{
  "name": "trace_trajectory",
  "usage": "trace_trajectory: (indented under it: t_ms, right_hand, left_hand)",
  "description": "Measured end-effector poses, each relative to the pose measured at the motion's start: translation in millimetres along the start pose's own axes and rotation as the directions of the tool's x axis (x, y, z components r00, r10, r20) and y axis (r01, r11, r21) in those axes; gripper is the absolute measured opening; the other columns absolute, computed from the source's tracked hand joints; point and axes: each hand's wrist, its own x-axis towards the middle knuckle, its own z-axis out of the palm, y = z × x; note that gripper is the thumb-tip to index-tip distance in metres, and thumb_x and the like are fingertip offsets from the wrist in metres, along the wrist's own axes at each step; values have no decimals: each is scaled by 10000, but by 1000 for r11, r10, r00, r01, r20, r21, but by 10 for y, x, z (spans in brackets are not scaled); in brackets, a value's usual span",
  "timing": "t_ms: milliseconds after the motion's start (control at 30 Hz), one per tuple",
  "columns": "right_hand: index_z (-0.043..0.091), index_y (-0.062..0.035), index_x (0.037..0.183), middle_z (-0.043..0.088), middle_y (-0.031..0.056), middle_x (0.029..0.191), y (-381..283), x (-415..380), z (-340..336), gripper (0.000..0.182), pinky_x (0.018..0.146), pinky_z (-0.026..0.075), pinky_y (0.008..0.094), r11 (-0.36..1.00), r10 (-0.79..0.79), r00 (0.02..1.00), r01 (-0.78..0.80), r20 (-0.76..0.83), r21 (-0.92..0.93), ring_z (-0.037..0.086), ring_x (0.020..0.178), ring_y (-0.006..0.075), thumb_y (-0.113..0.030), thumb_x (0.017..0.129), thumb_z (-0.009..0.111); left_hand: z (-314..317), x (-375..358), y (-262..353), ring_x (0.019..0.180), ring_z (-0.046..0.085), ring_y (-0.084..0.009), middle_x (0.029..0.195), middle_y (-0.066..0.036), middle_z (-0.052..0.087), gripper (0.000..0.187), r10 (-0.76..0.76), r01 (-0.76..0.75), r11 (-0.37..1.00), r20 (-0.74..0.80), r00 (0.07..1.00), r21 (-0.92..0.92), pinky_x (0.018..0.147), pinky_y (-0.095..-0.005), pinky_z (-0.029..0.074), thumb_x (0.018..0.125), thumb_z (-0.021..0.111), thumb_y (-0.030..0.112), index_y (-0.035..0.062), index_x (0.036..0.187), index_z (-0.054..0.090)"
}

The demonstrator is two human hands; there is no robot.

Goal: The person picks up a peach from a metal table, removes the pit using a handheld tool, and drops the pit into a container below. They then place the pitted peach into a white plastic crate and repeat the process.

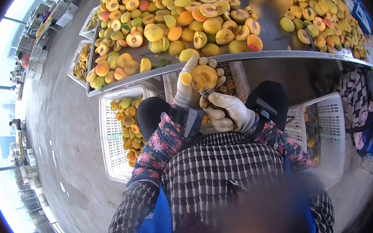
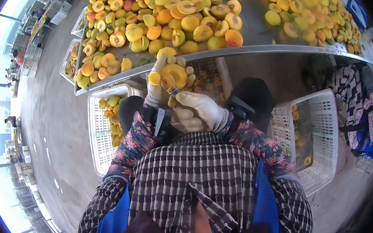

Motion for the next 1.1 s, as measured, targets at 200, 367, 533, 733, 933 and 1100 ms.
trace_trajectory:
  t_ms: [200, 367, 533, 733, 933, 1100]
  right_hand:
    - [533, -57, 1076, 454, -4, 677, -158, -204, -29, 249, 430, 315, 216, 912, -136, 945, 2, -297, -410, 394, 485, 79, -290, 1011, 474]
    - [504, -39, 1057, 508, -10, 724, -93, -215, -324, 199, 544, 410, 217, 664, -387, 834, -42, -392, -746, 478, 609, 54, -225, 987, 526]
    - [480, -53, 1027, 484, -23, 688, -56, -271, -415, 177, 478, 391, 226, 662, -297, 872, -107, -390, -742, 460, 531, 53, -219, 988, 524]
    - [504, -71, 999, 477, -32, 692, -18, -149, -545, 137, 491, 384, 224, 655, -331, 857, -94, -396, -750, 449, 555, 50, -205, 984, 530]
    - [465, -76, 972, 477, -15, 680, 3, -196, -540, 108, 465, 378, 231, 602, -384, 835, -97, -394, -792, 445, 502, 75, -168, 978, 521]
    - [510, -57, 1025, 489, -15, 749, -55, -196, -405, 125, 554, 394, 236, 600, -469, 812, 3, -348, -800, 450, 635, 53, -155, 960, 549]
  left_hand:
    - [-35, 13, 16, 856, 671, -233, 975, -101, 671, 310, 253, -79, 850, -274, 928, 520, 748, -342, 579, 959, 595, 299, 3, 1048, 611]
    - [-28, -153, 373, 744, 640, -174, 823, -105, 676, 228, 609, 6, -118, 67, 790, 993, 690, -294, 505, 872, 700, 205, -18, 918, 699]
    - [59, -770, 1253, 981, 641, -292, 1078, -164, 659, 399, 619, 541, -780, 267, 738, 314, 851, -373, 504, 837, 697, 358, 82, 1122, 667]
    - [-220, 45, 1074, 1051, 601, -349, 1122, -192, 645, 474, 468, 240, -381, -38, 883, 893, 933, -411, 469, 871, 641, 417, 88, 1212, 619]
    - [-15, 620, 626, 1017, 633, -267, 1074, -159, 676, 485, 288, 286, -631, -124, 950, 721, 883, -370, 498, 880, 636, 418, 38, 1181, 615]
    - [-240, 455, 749, 1103, 602, -325, 1202, -197, 614, 455, 364, -112, 133, 56, 930, 985, 947, -432, 493, 887, 573, 339, -1, 1188, 594]
